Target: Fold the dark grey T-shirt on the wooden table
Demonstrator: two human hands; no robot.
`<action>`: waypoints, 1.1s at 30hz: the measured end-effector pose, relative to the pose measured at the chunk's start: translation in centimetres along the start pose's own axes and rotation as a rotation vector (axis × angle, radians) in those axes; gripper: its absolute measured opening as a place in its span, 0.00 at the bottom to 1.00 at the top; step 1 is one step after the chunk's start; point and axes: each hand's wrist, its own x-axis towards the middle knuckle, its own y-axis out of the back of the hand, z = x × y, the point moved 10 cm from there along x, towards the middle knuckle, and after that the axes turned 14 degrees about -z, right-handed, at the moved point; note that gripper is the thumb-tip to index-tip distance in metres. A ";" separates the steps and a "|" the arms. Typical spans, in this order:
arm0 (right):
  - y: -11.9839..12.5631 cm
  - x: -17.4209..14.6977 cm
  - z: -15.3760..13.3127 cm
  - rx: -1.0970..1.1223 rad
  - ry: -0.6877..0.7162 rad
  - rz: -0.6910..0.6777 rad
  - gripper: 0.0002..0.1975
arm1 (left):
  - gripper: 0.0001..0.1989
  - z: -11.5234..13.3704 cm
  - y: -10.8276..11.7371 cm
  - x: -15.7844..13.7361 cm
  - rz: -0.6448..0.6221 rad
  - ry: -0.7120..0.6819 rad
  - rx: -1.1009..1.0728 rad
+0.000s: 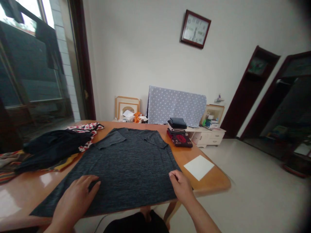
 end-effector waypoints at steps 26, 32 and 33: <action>0.5 -0.6 9.9 1.016 -0.325 0.243 0.25 | 0.16 1.3 0.2 -1.0 0.014 -0.047 0.028; 0.8 -0.8 10.3 0.998 -0.310 0.279 0.22 | 0.15 1.4 0.6 -1.3 0.021 -0.053 -0.027; 0.9 -0.9 10.3 1.000 -0.313 0.290 0.21 | 0.15 1.3 0.6 -1.2 0.015 -0.055 -0.040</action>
